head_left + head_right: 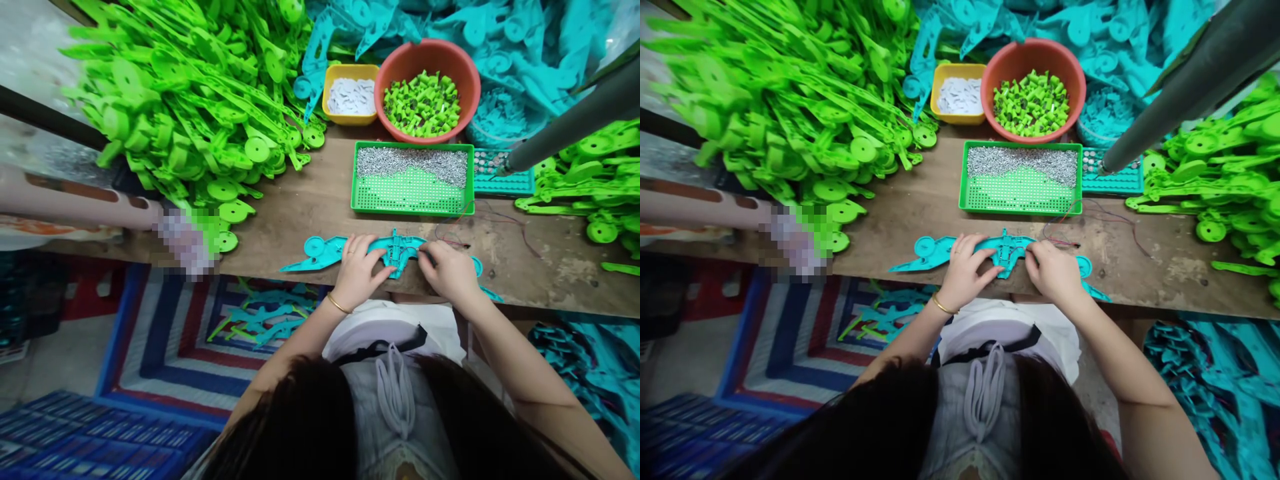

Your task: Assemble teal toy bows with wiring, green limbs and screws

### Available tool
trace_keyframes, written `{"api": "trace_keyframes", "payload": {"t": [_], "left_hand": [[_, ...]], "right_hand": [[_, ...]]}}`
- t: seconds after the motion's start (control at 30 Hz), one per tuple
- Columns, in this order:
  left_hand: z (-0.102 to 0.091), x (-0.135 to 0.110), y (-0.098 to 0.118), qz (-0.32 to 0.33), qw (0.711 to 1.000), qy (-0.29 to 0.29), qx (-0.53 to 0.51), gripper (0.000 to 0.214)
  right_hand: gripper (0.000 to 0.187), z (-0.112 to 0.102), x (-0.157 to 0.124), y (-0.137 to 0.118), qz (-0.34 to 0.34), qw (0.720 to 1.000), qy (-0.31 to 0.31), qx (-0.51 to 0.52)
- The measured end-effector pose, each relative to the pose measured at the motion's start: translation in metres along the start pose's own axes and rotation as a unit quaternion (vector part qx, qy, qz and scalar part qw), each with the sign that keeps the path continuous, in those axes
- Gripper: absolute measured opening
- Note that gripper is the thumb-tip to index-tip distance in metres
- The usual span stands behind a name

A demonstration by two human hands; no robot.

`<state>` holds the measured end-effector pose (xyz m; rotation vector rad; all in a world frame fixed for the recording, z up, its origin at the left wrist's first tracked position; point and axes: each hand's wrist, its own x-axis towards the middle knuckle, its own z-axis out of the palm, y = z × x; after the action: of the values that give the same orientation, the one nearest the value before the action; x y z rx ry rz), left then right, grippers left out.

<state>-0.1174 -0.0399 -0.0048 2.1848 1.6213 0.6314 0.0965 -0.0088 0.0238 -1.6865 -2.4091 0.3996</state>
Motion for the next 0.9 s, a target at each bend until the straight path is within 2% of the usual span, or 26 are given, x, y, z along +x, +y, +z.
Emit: {"api": "trace_keyframes", "payload": {"t": [0.17, 0.33, 0.47, 0.57, 0.73, 0.83, 0.9], "left_hand": [[0.0, 0.0, 0.0, -0.003, 1.0, -0.004, 0.0, 0.029], [0.0, -0.001, -0.001, 0.009, 1.0, 0.008, 0.0, 0.031], [-0.001, 0.0, 0.0, 0.006, 1.0, 0.001, 0.005, 0.03], [-0.002, 0.001, 0.001, -0.001, 1.0, -0.008, 0.011, 0.029], [-0.002, 0.002, 0.002, -0.007, 1.0, -0.009, 0.007, 0.03], [-0.001, 0.001, 0.003, -0.008, 1.0, -0.01, -0.002, 0.029], [-0.001, 0.001, 0.003, -0.008, 1.0, -0.009, -0.002, 0.029]], "right_hand": [[0.023, -0.007, 0.004, 0.005, 0.029, 0.993, -0.028, 0.115], [0.021, -0.015, 0.008, 0.01, 0.052, 0.994, -0.088, 0.039], [0.021, -0.021, 0.01, 0.006, 0.059, 0.993, -0.102, 0.011], [0.021, -0.023, 0.012, 0.002, 0.047, 0.986, -0.122, 0.106], [0.022, -0.023, 0.015, 0.001, 0.052, 0.946, -0.152, 0.283], [0.022, -0.02, 0.016, 0.001, 0.056, 0.931, -0.162, 0.323], [0.021, -0.019, 0.016, 0.002, 0.041, 0.935, -0.149, 0.319]]}}
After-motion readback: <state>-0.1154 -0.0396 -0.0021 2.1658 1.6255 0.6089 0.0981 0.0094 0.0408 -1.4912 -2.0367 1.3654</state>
